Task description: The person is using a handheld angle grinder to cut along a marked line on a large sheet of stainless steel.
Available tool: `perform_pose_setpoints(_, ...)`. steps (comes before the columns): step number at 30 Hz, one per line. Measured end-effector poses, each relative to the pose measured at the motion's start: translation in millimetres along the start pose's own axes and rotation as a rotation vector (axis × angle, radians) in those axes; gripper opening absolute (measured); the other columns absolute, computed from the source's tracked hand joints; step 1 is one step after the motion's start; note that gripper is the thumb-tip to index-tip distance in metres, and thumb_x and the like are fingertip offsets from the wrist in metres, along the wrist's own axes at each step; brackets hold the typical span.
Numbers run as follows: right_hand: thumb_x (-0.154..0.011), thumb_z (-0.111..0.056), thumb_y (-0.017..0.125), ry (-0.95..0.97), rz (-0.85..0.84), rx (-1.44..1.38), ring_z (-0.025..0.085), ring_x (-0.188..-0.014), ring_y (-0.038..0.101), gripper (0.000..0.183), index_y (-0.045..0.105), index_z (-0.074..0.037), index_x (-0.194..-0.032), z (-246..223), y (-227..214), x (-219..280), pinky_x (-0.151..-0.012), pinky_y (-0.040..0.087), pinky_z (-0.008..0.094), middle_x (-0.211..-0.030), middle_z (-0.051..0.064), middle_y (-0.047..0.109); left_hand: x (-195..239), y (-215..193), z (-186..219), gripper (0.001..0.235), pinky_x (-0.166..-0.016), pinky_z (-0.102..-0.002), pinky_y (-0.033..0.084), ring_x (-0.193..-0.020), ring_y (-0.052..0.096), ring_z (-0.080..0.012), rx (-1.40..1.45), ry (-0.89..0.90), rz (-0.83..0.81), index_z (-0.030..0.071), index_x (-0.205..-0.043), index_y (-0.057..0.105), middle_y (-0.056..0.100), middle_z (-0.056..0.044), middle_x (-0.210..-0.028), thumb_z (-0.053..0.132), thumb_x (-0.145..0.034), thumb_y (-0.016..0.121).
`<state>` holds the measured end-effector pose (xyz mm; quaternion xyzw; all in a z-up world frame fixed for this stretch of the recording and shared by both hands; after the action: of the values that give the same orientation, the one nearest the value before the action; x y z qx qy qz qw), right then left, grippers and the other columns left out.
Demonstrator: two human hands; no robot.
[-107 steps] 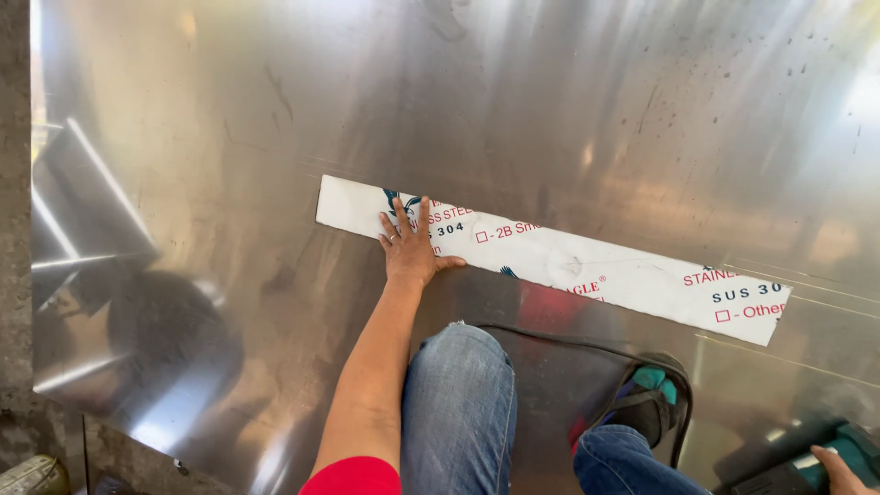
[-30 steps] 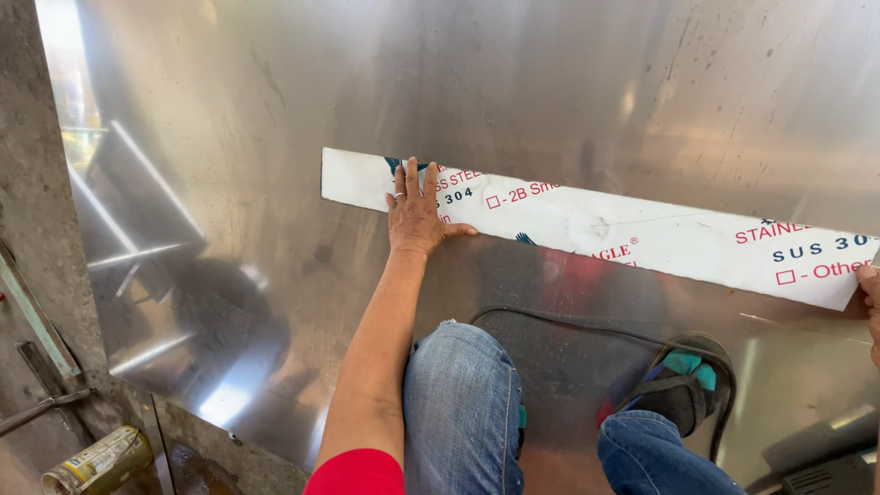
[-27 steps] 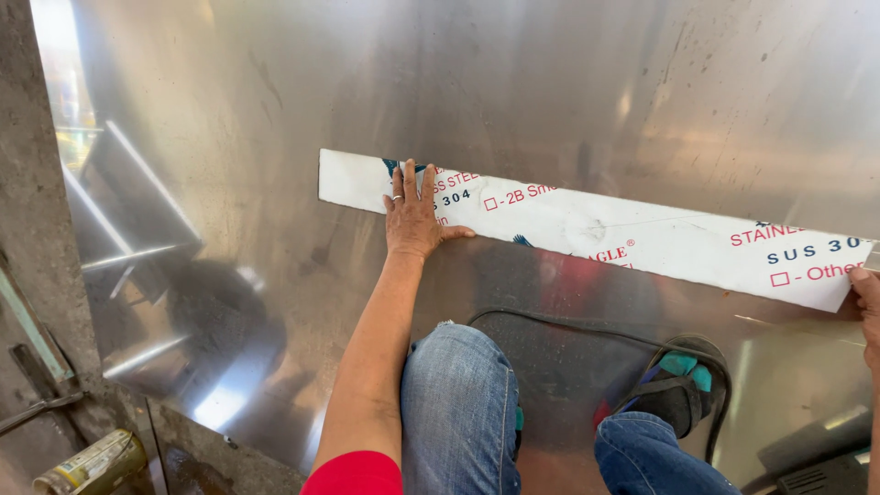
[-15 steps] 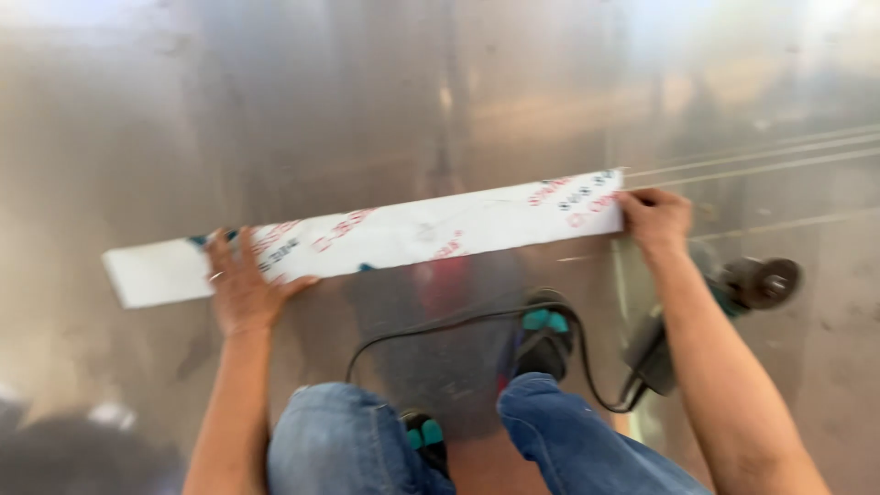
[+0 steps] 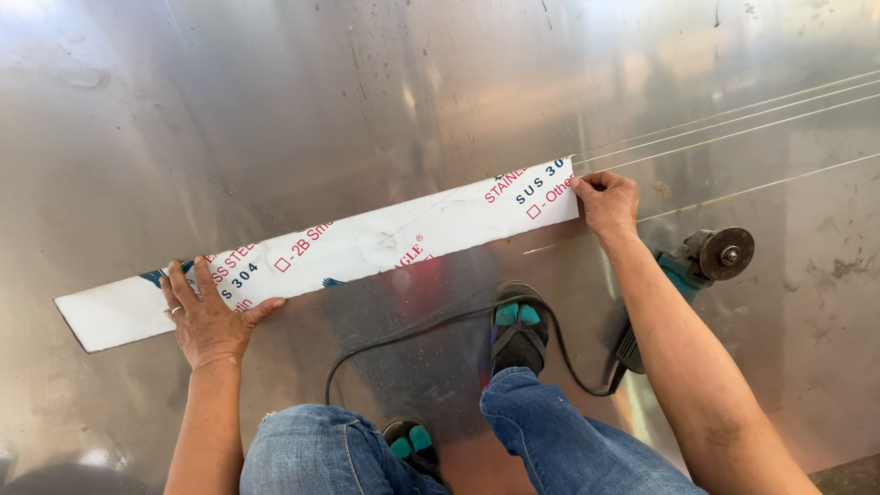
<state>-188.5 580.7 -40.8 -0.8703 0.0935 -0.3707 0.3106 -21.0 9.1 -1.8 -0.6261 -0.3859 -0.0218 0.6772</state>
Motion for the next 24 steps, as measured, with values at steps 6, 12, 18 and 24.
perform_pose_setpoints(6, -0.089, -0.015, 0.081, 0.021, 0.008, 0.028, 0.011, -0.072, 0.067, 0.02, 0.077, 0.002, -0.1, -5, -3, 2, -0.065, 0.057, 0.026, -0.085, 0.006, 0.075, -2, -2, 5, 0.148, -0.118, -0.057, 0.035, -0.155, 0.015, -0.0378, -0.003, -0.01, -0.007, 0.016, -0.162, 0.029, 0.019, -0.015, -0.167, 0.087, -0.04, 0.074)
perform_pose_setpoints(12, -0.093, -0.022, 0.081, -0.162, -0.045, 0.192, 0.015, -0.077, 0.068, 0.026, 0.078, 0.001, -0.103, 38, -8, -26, -0.07, 0.055, 0.031, -0.09, 0.01, 0.077, -5, 27, -16, 0.147, -0.121, -0.06, 0.029, -0.157, 0.011, -0.0407, -0.053, 0.036, 0.06, 0.01, -0.162, 0.028, 0.018, -0.021, -0.168, 0.088, -0.047, 0.075)
perform_pose_setpoints(18, -0.1, -0.019, 0.083, -0.174, -0.086, 0.126, 0.014, -0.076, 0.063, 0.026, 0.076, 0.005, -0.108, 45, -6, -25, -0.065, 0.05, 0.029, -0.091, 0.009, 0.072, -7, 21, -22, 0.146, -0.119, -0.062, 0.028, -0.158, 0.01, -0.0392, 0.002, 0.013, 0.064, 0.017, -0.161, 0.026, 0.016, -0.017, -0.169, 0.089, -0.044, 0.075)
perform_pose_setpoints(24, -0.11, -0.016, 0.078, -0.096, -0.16, 0.007, 0.015, -0.08, 0.061, 0.025, 0.071, 0.008, -0.116, 82, -5, -45, -0.065, 0.046, 0.03, -0.094, 0.008, 0.07, -7, 21, -20, 0.151, -0.119, -0.065, 0.026, -0.155, 0.01, -0.0394, 0.017, -0.026, 0.005, 0.02, -0.161, 0.024, 0.012, -0.014, -0.168, 0.091, -0.038, 0.073)
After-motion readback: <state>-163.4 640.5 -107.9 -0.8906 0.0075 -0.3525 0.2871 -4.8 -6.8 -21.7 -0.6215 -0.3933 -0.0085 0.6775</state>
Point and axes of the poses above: each hand's wrist, its own x-axis away from the middle knuckle, its own y-axis out of the palm, z = x × y, the point moved 1 cm from there along -x, towards the middle knuckle
